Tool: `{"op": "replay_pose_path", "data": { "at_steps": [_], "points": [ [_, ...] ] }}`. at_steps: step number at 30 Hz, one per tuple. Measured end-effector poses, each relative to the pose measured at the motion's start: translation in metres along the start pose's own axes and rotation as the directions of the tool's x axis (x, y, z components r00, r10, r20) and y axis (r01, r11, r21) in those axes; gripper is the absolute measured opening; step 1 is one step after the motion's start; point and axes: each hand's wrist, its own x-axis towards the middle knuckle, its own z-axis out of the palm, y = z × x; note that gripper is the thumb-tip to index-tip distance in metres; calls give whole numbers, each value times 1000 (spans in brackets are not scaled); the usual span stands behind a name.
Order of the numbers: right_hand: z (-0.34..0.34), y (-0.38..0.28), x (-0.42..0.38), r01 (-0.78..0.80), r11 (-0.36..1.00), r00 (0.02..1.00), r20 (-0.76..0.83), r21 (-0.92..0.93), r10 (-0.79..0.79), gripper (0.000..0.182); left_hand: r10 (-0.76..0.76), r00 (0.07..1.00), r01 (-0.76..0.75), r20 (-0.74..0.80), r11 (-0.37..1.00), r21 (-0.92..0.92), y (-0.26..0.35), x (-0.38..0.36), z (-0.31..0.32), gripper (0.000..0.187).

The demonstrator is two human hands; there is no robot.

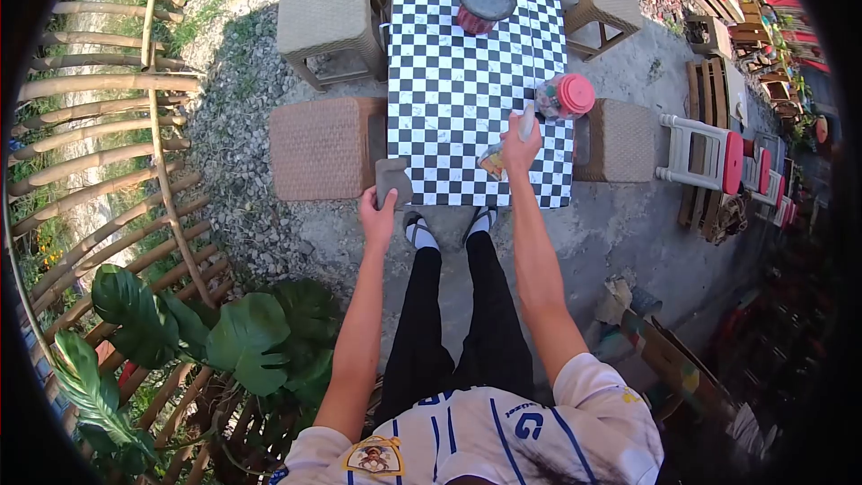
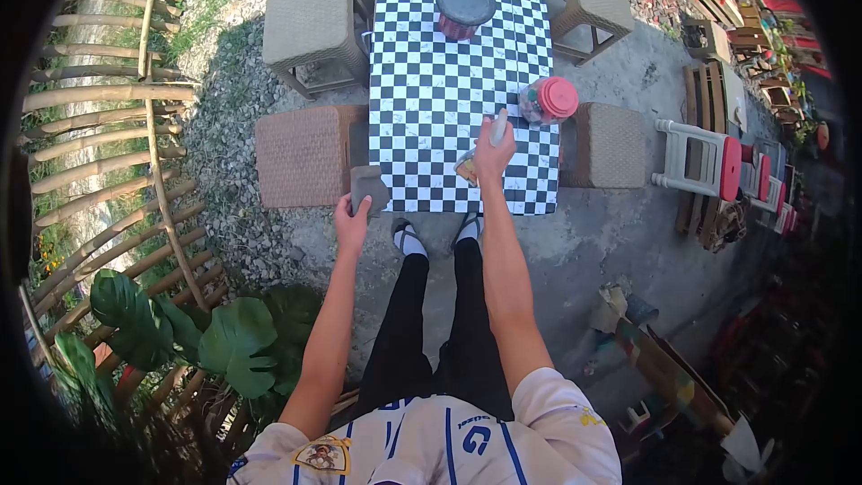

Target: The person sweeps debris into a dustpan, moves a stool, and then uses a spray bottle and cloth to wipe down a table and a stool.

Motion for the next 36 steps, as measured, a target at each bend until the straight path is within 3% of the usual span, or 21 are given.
{"op": "replay_pose_path", "data": {
  "at_steps": [1,4,6,8,11,15,18,21,25,27,29,31,33,36],
  "points": [
    [-5,3,-1,-45,999,998,42,-19,46,22,5,1000,-5,12,1000,3,-2,-1,1,34],
    [-5,11,-18,70,995,969,244,-69,-52,21,-4,1000,4,22,1000,3,-5,-7,4,34],
    [-1,25,-32,215,976,898,398,-29,-186,21,-7,1000,7,14,1000,11,-7,-13,6,33],
    [-5,28,-50,105,993,840,528,63,-122,21,-6,1000,6,-5,1000,8,-11,-19,6,33],
    [-23,39,-67,24,999,822,568,23,-33,21,-9,1000,9,-28,1000,-8,-23,-31,6,33],
    [-71,65,-66,-114,993,938,335,43,93,22,-11,999,13,-53,1000,24,-31,-52,16,35],
    [-122,79,-55,-81,996,989,124,48,74,22,-29,998,31,-56,999,27,-37,-73,35,35],
    [-169,102,-43,-127,992,991,48,2,127,22,-37,998,39,-57,999,29,-50,-91,58,35],
    [-206,128,-44,-32,997,998,57,-75,36,24,-20,998,17,-54,998,-58,-69,-114,83,36],
    [-217,128,-58,-107,993,991,76,-52,111,24,-45,997,39,-68,996,-81,-76,-132,85,39],
    [-211,116,-68,-150,987,973,172,-57,157,27,-42,993,30,-106,993,-112,-78,-140,88,41],
    [-189,138,-83,164,969,936,339,-186,-94,29,-38,987,19,-158,993,-120,-84,-152,79,43],
    [-165,129,-103,160,978,845,531,-131,-67,30,-35,975,5,-220,991,-133,-83,-162,66,43],
    [-123,102,-139,201,979,752,647,-36,-130,32,-21,950,-17,-313,993,-119,-81,-177,43,45]
  ]
}}
